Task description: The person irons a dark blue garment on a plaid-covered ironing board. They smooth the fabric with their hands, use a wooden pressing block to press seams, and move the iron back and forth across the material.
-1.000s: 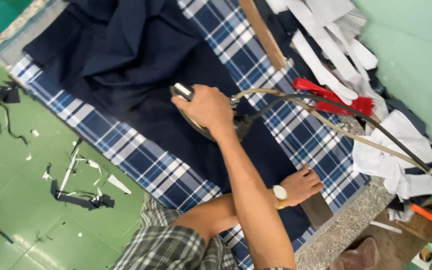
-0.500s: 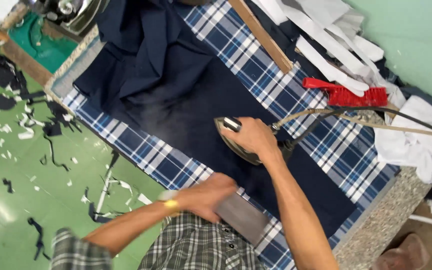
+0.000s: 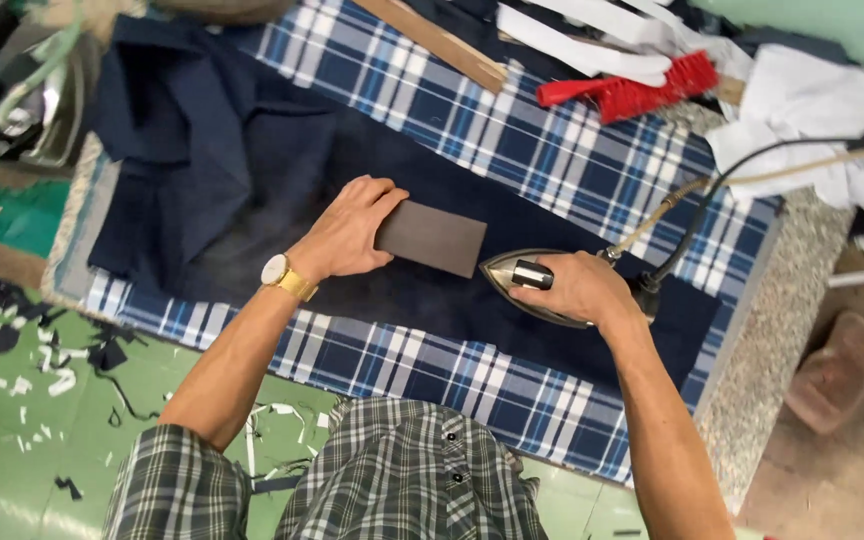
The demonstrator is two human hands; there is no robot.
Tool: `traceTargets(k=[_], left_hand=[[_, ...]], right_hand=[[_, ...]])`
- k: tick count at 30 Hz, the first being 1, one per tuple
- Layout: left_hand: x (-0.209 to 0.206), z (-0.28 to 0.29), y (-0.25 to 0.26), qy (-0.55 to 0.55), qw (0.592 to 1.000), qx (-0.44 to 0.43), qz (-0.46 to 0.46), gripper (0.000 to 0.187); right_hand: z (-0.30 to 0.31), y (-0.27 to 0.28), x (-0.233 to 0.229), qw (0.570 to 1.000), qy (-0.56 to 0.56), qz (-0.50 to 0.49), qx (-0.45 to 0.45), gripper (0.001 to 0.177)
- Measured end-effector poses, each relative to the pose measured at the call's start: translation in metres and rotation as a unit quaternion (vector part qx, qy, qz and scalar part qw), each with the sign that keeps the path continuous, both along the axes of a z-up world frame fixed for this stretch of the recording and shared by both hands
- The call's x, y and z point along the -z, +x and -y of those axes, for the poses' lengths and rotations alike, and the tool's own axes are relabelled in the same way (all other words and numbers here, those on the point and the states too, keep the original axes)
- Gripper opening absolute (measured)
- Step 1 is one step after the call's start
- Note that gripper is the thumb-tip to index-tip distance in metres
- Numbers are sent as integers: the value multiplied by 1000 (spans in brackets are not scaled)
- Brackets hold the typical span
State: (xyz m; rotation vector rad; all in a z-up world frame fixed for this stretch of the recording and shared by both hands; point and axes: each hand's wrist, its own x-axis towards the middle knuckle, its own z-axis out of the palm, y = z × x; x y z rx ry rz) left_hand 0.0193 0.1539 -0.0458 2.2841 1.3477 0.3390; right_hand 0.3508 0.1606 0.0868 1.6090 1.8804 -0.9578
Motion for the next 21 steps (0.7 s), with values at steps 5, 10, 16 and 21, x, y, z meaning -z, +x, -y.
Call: traceTargets(k=[5, 10, 16, 21], left_hand=[[19, -19, 0, -38, 994, 65, -80, 90], [8, -14, -13, 4, 983, 34, -179, 94], [20, 90, 48, 66, 986, 42, -146, 28], [4, 177, 234, -50, 963, 151, 219, 36]], right_hand=[[0, 12, 15, 1000, 14, -4, 18, 58], [-9, 4, 18, 997, 40, -64, 6, 58], [-10, -8, 19, 984, 74, -160, -35, 49], [-7, 2, 59, 970, 135, -193, -53, 55]])
